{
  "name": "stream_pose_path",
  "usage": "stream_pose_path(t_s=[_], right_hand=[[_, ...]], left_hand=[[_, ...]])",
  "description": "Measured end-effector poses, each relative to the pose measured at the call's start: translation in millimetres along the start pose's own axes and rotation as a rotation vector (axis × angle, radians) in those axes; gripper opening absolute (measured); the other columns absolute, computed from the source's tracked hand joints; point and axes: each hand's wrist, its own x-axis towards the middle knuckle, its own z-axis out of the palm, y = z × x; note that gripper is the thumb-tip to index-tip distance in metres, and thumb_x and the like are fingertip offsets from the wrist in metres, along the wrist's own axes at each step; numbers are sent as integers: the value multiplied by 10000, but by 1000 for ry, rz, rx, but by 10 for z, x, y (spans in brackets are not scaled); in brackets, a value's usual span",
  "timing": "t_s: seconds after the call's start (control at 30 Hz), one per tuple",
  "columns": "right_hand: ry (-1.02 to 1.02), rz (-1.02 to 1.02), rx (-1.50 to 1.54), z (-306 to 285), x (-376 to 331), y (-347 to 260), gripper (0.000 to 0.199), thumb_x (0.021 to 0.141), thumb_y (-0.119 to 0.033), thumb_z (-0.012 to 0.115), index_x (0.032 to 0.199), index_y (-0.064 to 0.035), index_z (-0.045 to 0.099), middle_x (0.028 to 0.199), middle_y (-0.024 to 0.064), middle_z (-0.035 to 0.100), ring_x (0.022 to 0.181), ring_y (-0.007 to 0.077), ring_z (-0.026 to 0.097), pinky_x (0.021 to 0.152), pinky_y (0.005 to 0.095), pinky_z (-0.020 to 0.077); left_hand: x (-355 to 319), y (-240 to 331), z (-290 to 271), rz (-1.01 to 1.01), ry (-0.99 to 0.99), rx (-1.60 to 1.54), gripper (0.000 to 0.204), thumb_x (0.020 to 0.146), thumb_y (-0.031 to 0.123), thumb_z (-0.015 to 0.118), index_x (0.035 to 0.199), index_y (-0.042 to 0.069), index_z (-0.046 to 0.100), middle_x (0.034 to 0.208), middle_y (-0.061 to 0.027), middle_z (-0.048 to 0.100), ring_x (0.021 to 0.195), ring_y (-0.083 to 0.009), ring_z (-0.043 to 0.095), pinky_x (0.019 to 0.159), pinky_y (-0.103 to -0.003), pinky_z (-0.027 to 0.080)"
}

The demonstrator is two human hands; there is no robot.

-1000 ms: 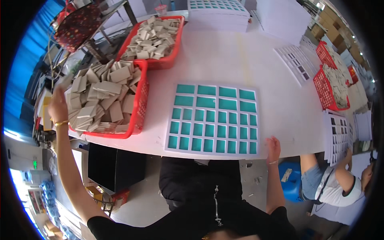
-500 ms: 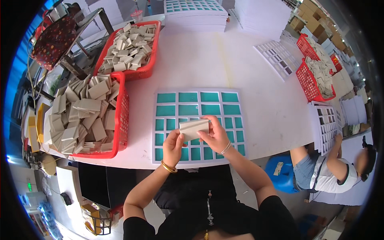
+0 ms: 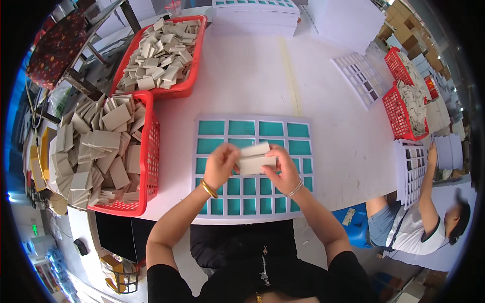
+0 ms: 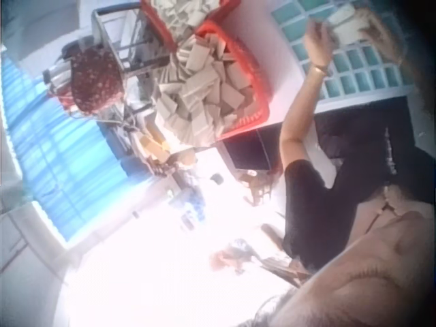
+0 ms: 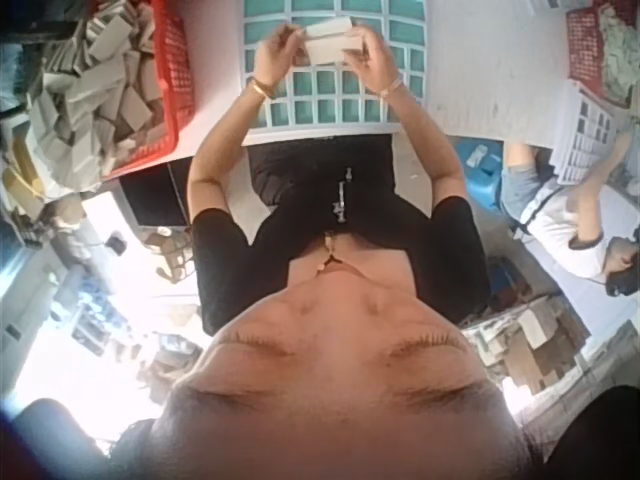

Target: The person places small rectangular tiles from red baskets into the slots of white grid trays with teal inserts. They handle the tiles one at a time, filling each slot and stacking completed trays on the table.

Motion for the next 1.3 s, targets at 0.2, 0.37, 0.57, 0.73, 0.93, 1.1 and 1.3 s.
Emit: stream_pose_path(t_s=[0.2,0.37,0.57,0.73,0.93,1.1,1.3], right_hand=[[411,191,329,-284,338,250,273,861,-10,622,1077,-29,456,971,94,605,817,126,627,649,243,527],[486,193,241,-389,447,366,263,875,-21,618,1083,-30,456,869,60,620,778,73,590,631,198,480],[486,202,249,-339,523,449,259,884,-51,619,1095,-37,471,881,59,625,756,68,578,612,200,470],[339,286,215,-174,725,576,216,882,-80,625,1066,-11,535,919,68,626,739,92,584,604,243,501],[123,274,-73,64,1024,910,176,835,-103,657,992,-34,617,822,50,644,678,108,574,608,265,496],[-46,378,-193,156,1100,910,167,818,-99,663,976,-57,631,828,64,635,667,130,581,623,284,495],[25,217,-400,320,1100,944,147,791,-50,643,936,-73,638,957,84,565,682,229,605,653,346,507]], left_hand=[[629,-183,-365,181,60,435,113,885,84,587,959,9,626,644,-42,584,521,-82,553,443,-227,439],[791,-405,-310,133,-69,559,120,868,64,592,971,15,626,623,-60,574,504,-118,554,472,-262,450],[850,-484,-255,222,-115,770,175,819,37,626,994,31,635,932,-114,609,658,-200,616,566,-307,491],[647,-260,-104,494,-68,1190,301,761,63,671,1057,100,635,1221,-61,553,1057,-256,557,820,-377,484],[444,-412,15,578,-290,1094,348,777,113,668,1117,158,609,1268,-21,544,1252,-256,437,1062,-476,311],[308,-392,-116,589,-293,1150,341,791,128,664,1124,158,597,1295,-29,531,1268,-264,427,1057,-525,294],[-37,-554,-513,363,420,956,468,820,148,647,1261,96,500,1289,-148,521,1246,-327,434,1032,-480,312]])
